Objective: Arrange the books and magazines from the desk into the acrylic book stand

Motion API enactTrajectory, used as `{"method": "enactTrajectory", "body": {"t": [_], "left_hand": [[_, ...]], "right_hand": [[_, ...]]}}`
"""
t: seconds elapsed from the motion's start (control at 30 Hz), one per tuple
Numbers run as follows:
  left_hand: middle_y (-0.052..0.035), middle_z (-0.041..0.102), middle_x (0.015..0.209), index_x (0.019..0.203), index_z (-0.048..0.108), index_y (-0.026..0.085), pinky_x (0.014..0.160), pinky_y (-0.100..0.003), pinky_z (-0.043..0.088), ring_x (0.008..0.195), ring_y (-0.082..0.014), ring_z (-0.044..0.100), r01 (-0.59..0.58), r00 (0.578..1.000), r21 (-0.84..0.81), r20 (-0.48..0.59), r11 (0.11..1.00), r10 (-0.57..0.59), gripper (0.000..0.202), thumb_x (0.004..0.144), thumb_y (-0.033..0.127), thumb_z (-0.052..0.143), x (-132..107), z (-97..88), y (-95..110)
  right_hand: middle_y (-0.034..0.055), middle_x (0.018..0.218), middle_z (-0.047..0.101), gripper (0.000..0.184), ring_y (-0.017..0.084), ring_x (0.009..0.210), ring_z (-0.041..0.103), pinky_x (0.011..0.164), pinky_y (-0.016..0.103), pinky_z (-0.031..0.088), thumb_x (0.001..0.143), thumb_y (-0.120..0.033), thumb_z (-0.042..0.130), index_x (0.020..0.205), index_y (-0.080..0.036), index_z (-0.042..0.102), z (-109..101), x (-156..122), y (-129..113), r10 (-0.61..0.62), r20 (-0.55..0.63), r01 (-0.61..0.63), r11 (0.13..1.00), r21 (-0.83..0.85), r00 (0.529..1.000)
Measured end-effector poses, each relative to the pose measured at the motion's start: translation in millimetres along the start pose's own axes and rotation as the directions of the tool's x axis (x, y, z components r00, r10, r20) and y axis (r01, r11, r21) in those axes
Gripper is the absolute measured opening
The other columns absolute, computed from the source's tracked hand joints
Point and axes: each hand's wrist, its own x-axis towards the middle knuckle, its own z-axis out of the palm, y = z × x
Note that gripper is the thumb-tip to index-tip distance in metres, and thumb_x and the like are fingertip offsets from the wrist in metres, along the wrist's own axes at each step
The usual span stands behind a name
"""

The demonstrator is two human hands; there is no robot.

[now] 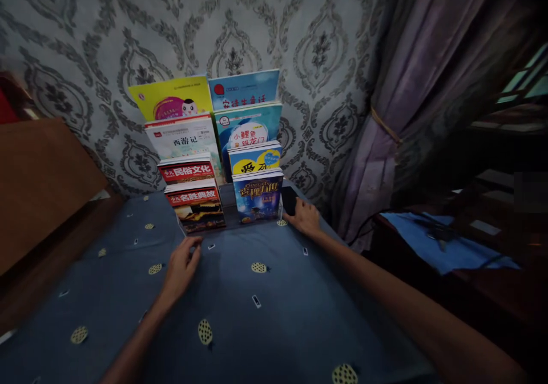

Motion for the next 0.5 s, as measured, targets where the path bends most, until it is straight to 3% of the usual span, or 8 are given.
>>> {"method": "enactTrajectory", "body": {"t": [0.07, 0.23, 0.37, 0.5], "left_hand": [[-0.011, 0.073, 0.105, 0.106, 0.07, 0.018, 0.079, -0.036, 0.056, 0.096, -0.0257, 0.069, 0.007, 1.0, -0.008, 0.013, 1.0, -0.007, 0.039, 0.09, 0.044, 0.045, -3.2, 3.9, -0.5], [-0.0107, 0.073, 0.104, 0.105, 0.07, 0.02, 0.081, -0.038, 0.055, 0.097, -0.0263, 0.069, 0.014, 1.0, -0.051, 0.02, 0.999, -0.013, 0.038, 0.091, 0.045, 0.046, -8.9, 14.9, -5.1], [-0.0108, 0.073, 0.103, 0.103, 0.071, 0.02, 0.083, -0.038, 0.054, 0.098, -0.0262, 0.069, 0.01, 1.0, -0.113, 0.024, 0.993, -0.008, 0.035, 0.093, 0.044, 0.047, -11.7, 26.3, -0.5], [-0.0111, 0.071, 0.103, 0.105, 0.071, 0.02, 0.087, -0.039, 0.054, 0.099, -0.0261, 0.067, -0.025, 0.997, -0.164, 0.066, 0.986, 0.036, 0.034, 0.093, 0.041, 0.047, -12.6, 35.8, 14.7]], "right_hand": [[0.0294, 0.138, 0.055, 0.078, 0.042, 0.132, 0.049, 0.106, 0.05, 0.036, 0.088, -0.045, 0.065, 0.15, -0.007, 0.037, -1.2, 5.3, -2.6, 0.015, 0.027, -0.013, 0.997, -0.073, 1.0], [0.0292, 0.133, 0.059, 0.073, 0.044, 0.13, 0.052, 0.101, 0.053, 0.04, 0.083, -0.037, 0.072, 0.146, -0.013, 0.042, -15.0, 22.2, -6.7, 0.034, 0.064, -0.031, 0.999, -0.043, 0.997], [0.0246, 0.123, 0.067, 0.067, 0.044, 0.124, 0.059, 0.097, 0.053, 0.046, 0.07, -0.033, 0.083, 0.128, -0.015, 0.057, -33.8, 34.9, -10.4, 0.071, 0.094, -0.079, 0.993, 0.083, 0.993], [0.0191, 0.104, 0.073, 0.05, 0.04, 0.112, 0.066, 0.091, 0.053, 0.052, 0.065, -0.031, 0.084, 0.107, -0.015, 0.064, -56.2, 42.9, -8.3, 0.137, 0.092, -0.16, 0.933, 0.324, 0.986]]}}
